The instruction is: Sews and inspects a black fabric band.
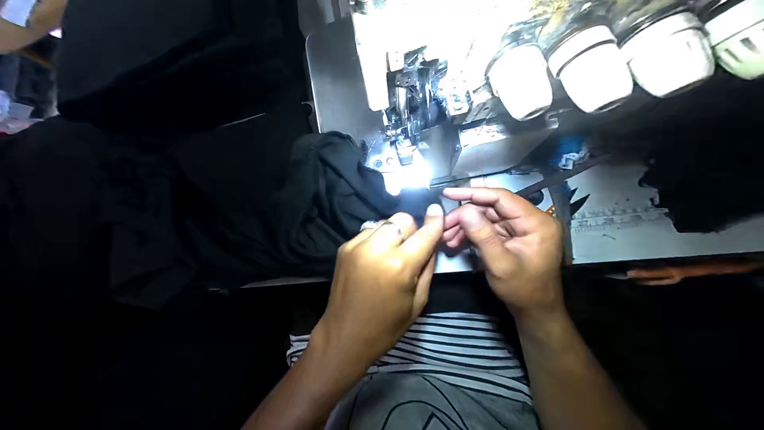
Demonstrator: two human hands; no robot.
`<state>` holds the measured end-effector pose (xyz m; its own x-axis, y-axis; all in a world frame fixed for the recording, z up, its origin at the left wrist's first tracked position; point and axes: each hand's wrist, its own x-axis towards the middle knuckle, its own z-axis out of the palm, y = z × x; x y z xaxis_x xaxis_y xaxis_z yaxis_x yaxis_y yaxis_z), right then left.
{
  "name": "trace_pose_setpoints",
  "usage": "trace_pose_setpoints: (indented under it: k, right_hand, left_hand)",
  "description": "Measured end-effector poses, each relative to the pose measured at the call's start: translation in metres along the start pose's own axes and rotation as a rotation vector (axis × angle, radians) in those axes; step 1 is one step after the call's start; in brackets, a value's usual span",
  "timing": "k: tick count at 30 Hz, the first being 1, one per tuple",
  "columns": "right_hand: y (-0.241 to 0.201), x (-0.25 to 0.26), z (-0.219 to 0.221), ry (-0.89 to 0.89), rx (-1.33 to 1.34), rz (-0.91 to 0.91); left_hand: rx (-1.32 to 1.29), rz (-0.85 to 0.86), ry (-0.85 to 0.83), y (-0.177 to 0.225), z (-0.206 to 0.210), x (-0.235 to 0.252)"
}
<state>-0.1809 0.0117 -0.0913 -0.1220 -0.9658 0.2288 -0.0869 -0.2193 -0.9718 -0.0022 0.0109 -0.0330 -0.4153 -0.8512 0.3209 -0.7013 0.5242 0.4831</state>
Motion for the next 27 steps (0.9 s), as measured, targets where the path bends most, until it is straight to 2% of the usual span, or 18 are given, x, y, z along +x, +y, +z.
trace_pose_setpoints:
  k: [3, 6, 8, 10, 13, 14, 16, 19, 21, 23, 27]
  right_hand:
    - [-0.007, 0.009, 0.004, -0.073, 0.136, 0.183]
    - [-0.019, 0.013, 0.004, -0.118, 0.048, 0.256]
    - [-0.023, 0.009, 0.006, -0.121, -0.018, 0.259]
    - [-0.025, 0.004, 0.006, -0.109, -0.046, 0.233]
    - [-0.031, -0.009, 0.003, -0.068, -0.057, 0.227]
    - [-0.033, -0.011, 0.002, -0.06, -0.058, 0.215]
    - [-0.037, -0.016, 0.001, -0.052, -0.083, 0.19]
    - [-0.045, -0.028, -0.011, -0.05, -0.181, 0.148]
    - [-0.046, -0.036, -0.022, -0.054, -0.234, 0.126]
    - [-0.046, -0.044, -0.026, -0.073, -0.263, 0.135]
    - [-0.038, -0.059, -0.024, -0.139, -0.294, 0.152]
  left_hand:
    - [-0.053, 0.064, -0.04, -0.004, 0.001, 0.009]
    - [-0.059, 0.108, -0.204, 0.003, -0.001, -0.006]
    - [-0.084, 0.123, -0.23, 0.001, -0.004, -0.019]
    - [-0.134, 0.094, -0.146, -0.006, -0.03, -0.022]
    - [-0.118, 0.027, 0.133, -0.019, -0.079, -0.012]
    - [-0.068, 0.016, 0.175, -0.028, -0.088, -0.007]
    - [-0.042, 0.006, 0.14, -0.052, -0.086, 0.001]
    - [-0.222, -0.081, -0.004, -0.082, -0.086, -0.007]
    - [-0.299, -0.164, -0.01, -0.089, -0.099, -0.017]
    - [-0.246, -0.221, 0.002, -0.092, -0.103, -0.025]
    - [-0.113, -0.231, -0.02, -0.092, -0.1, -0.037]
